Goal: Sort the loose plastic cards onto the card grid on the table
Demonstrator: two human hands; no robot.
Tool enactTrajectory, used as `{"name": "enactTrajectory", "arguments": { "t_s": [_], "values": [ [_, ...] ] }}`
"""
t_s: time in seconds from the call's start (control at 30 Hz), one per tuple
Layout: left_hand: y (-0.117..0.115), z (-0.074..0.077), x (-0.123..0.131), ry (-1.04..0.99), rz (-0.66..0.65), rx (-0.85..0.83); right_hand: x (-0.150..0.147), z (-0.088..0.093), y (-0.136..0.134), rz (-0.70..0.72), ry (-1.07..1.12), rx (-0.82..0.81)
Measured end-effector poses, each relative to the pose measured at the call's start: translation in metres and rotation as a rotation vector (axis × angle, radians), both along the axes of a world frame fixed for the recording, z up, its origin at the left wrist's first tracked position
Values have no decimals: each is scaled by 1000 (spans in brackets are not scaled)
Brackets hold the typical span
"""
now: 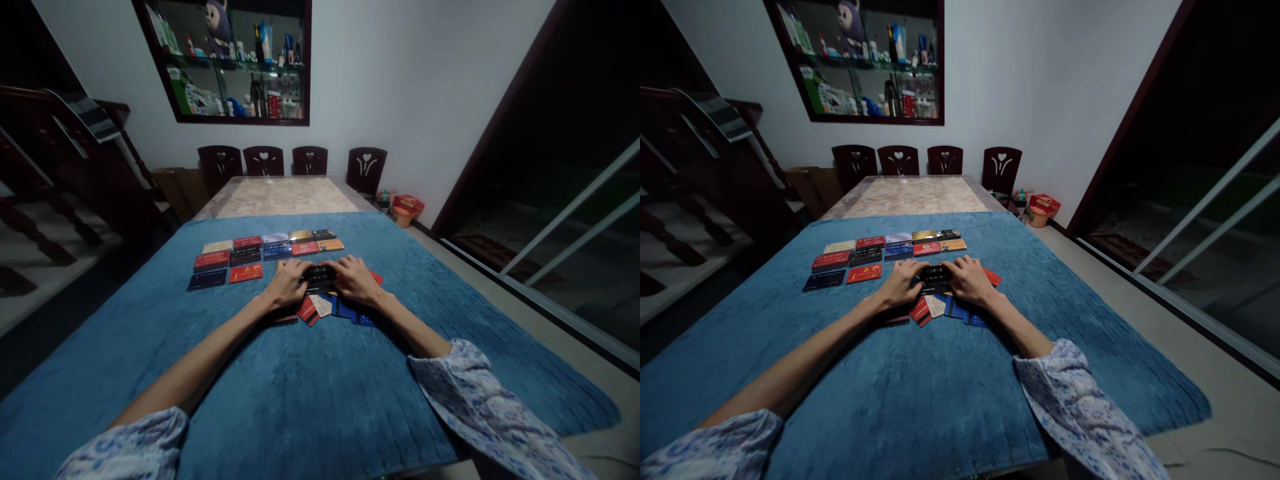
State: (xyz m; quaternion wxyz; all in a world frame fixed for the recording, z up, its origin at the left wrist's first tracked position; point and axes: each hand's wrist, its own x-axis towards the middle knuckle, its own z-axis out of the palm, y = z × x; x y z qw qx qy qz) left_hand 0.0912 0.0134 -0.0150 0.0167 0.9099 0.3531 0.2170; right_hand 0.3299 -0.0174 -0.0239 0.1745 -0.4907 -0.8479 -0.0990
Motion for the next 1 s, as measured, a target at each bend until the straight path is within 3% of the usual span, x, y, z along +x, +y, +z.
{"name": "enactTrajectory", "arguments": {
  "t_s": [0.4, 1.0],
  "values": [
    [4, -4, -2, -8, -17, -60, 5, 0, 5, 42, 35, -30],
    [8, 16, -18, 58, -19, 12, -4, 13, 11, 71, -31, -1]
  ]
}}
